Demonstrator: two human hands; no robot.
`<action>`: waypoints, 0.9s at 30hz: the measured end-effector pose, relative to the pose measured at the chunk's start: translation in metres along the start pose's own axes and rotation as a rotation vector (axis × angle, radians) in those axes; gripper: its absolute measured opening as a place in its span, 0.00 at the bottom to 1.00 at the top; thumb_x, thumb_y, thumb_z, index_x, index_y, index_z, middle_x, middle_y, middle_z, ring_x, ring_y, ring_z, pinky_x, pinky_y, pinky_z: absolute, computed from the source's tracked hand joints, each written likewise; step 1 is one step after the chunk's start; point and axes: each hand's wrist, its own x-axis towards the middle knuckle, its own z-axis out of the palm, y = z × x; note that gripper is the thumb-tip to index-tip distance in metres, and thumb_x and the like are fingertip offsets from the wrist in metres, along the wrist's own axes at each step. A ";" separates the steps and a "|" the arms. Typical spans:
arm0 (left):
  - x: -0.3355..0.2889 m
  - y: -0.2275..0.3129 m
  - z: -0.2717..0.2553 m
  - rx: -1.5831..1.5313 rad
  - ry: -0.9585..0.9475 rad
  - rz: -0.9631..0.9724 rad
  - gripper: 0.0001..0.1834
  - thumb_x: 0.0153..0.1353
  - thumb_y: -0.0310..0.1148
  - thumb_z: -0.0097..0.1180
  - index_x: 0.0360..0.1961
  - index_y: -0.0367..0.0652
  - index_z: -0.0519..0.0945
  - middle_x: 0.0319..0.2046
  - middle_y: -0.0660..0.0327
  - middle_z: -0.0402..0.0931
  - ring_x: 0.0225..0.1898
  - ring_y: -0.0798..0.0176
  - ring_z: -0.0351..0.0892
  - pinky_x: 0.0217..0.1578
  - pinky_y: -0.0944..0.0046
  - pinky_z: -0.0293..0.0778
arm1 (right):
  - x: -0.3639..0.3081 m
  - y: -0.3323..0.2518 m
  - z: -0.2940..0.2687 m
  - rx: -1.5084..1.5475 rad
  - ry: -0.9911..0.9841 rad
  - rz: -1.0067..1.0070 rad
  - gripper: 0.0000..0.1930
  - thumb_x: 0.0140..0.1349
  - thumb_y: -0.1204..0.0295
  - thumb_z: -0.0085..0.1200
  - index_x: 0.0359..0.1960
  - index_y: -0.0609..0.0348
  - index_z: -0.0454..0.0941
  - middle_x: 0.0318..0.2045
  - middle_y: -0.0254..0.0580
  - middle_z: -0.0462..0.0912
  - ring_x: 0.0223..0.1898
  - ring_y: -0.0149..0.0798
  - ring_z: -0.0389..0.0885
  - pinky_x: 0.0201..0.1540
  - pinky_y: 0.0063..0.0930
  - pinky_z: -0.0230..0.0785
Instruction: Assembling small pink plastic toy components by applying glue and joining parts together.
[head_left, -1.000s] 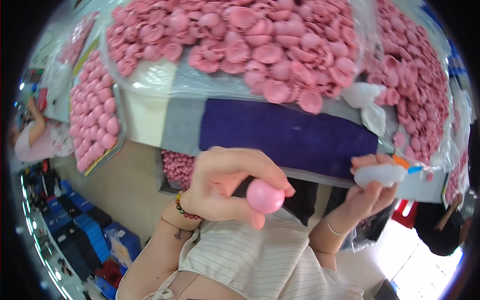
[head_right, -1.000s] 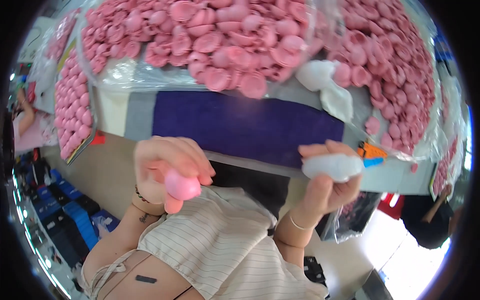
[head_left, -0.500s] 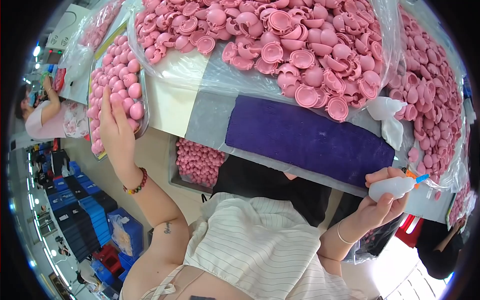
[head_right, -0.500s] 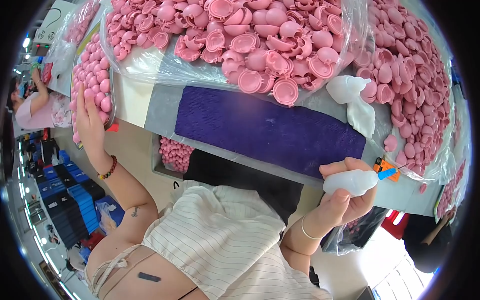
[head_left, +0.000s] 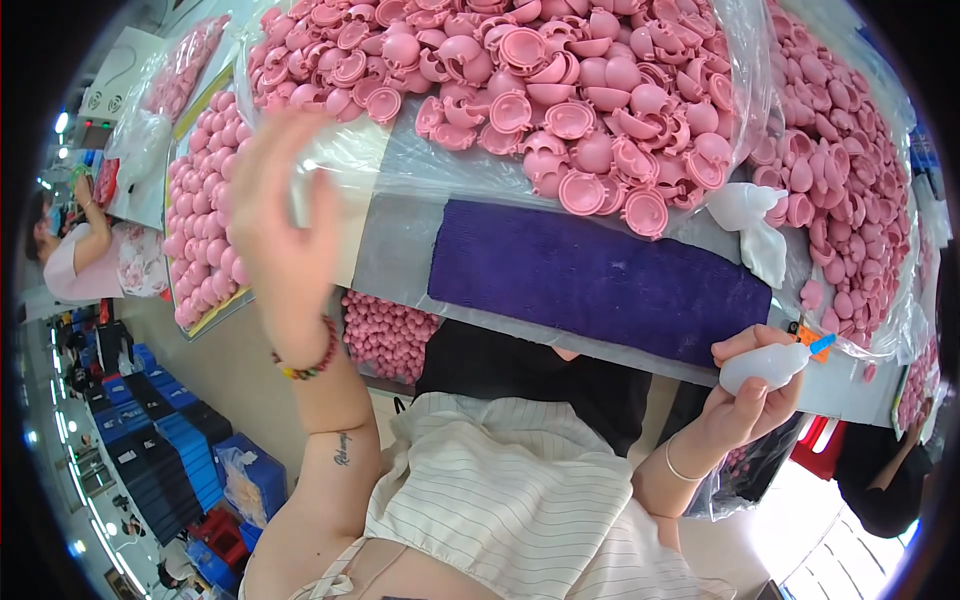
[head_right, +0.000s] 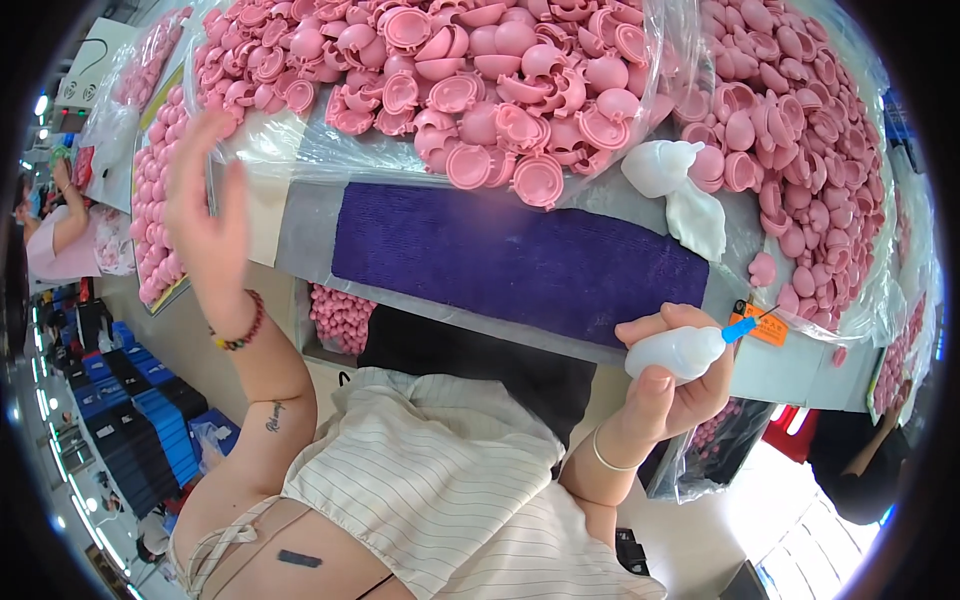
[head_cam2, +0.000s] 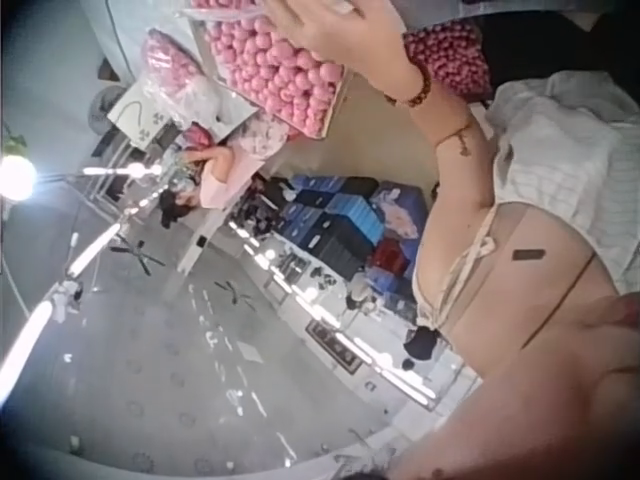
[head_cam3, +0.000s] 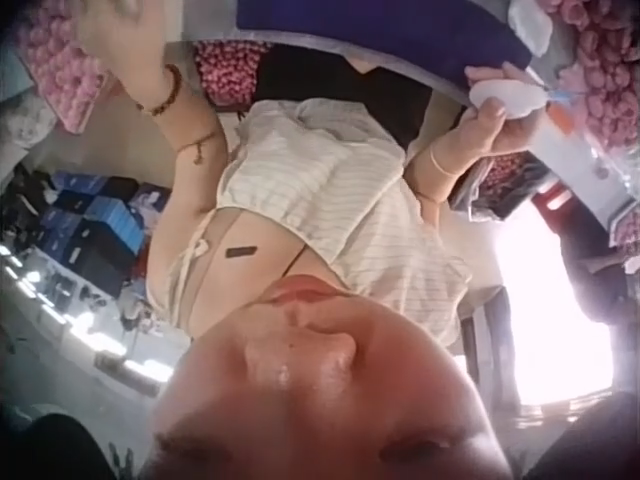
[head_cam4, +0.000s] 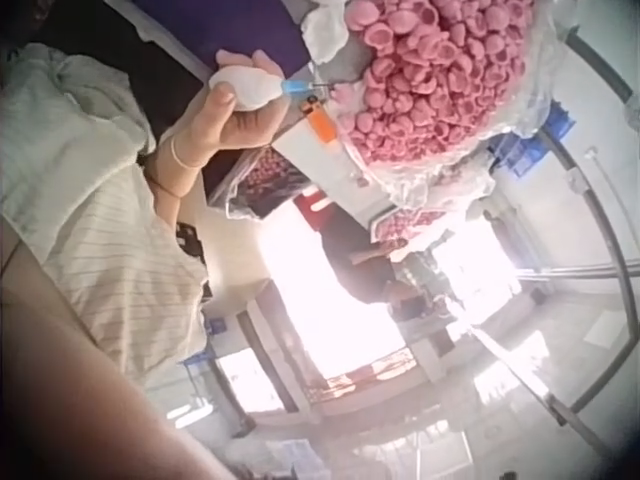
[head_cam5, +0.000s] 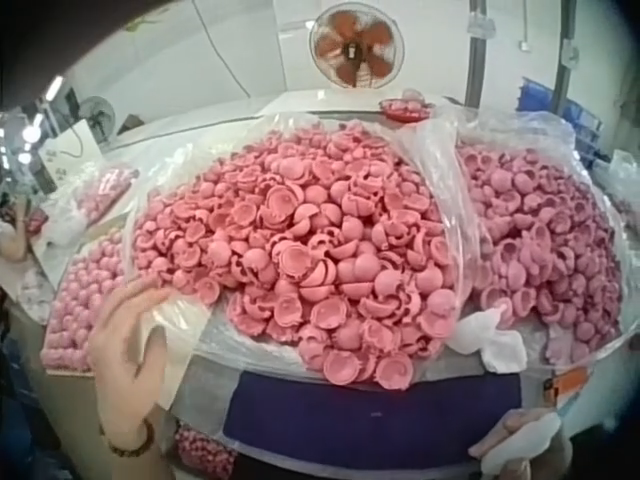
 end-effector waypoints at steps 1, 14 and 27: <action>0.003 0.018 0.011 -0.077 -0.050 0.041 0.17 0.45 0.25 0.49 0.40 0.39 0.71 0.42 0.56 0.70 0.48 0.56 0.66 0.47 0.63 0.61 | 0.000 0.000 -0.001 -0.008 0.008 -0.002 0.24 0.52 0.58 0.48 0.34 0.74 0.67 0.15 0.47 0.71 0.16 0.31 0.68 0.18 0.16 0.56; -0.006 0.082 0.029 -0.925 -0.008 -0.271 0.08 0.45 0.18 0.49 0.29 0.35 0.73 0.27 0.58 0.73 0.32 0.60 0.72 0.33 0.67 0.67 | -0.006 -0.007 0.006 0.216 0.132 0.045 0.23 0.55 0.54 0.41 0.35 0.68 0.65 0.23 0.53 0.72 0.15 0.34 0.65 0.19 0.18 0.57; -0.052 0.138 0.054 -1.793 -0.394 -0.181 0.16 0.49 0.20 0.50 0.42 0.35 0.67 0.44 0.46 0.67 0.44 0.60 0.69 0.43 0.62 0.65 | -0.022 -0.023 0.037 0.606 -0.143 0.277 0.22 0.52 0.62 0.51 0.39 0.67 0.58 0.29 0.53 0.73 0.26 0.37 0.75 0.27 0.24 0.69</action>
